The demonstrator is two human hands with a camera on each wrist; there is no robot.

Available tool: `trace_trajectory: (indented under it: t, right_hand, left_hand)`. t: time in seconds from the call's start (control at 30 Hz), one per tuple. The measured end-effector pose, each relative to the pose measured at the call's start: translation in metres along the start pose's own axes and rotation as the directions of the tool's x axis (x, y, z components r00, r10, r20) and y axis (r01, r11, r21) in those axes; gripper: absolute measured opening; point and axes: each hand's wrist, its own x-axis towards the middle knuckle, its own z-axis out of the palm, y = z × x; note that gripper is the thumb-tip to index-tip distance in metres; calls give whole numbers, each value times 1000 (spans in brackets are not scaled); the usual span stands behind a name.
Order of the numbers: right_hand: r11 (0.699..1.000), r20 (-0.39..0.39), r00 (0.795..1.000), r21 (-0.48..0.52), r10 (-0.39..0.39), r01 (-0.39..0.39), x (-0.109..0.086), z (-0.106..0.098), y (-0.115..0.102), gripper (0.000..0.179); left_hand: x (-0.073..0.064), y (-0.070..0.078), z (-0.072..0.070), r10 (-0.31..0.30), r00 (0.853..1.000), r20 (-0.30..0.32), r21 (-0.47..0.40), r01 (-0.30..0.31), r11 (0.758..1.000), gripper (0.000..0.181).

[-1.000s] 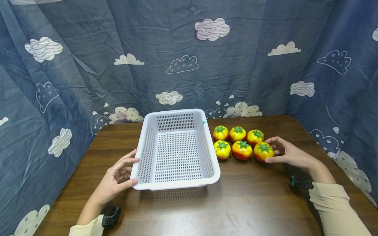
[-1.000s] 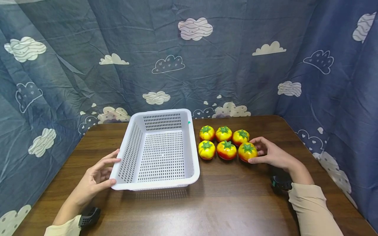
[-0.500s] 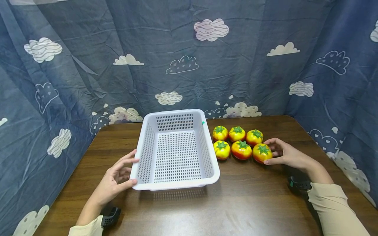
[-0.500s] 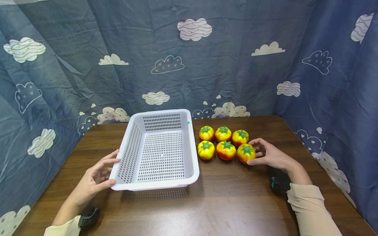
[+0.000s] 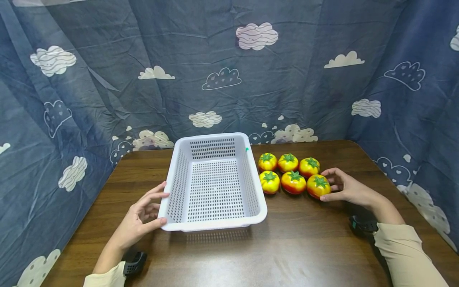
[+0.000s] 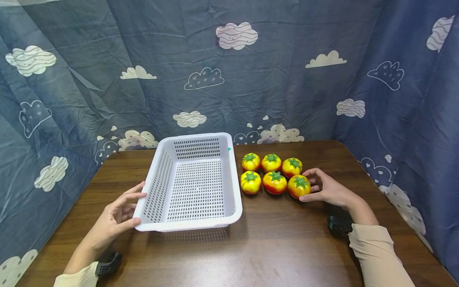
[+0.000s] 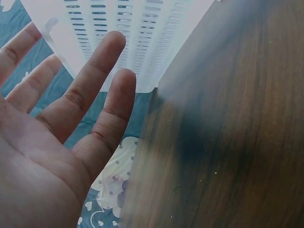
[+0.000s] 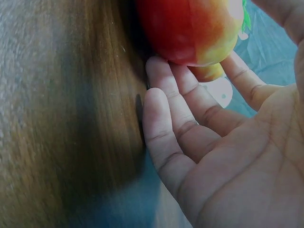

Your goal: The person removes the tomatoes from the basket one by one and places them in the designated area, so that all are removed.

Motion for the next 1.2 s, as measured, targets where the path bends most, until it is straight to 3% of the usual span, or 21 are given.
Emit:
trace_trajectory:
  t: [1.2]
  right_hand:
    - [999,-28,1000,-47,-14,13,-2,3,0,75]
  left_hand:
    - [0,4,1,-8,1000,-3,8,8,1000,62]
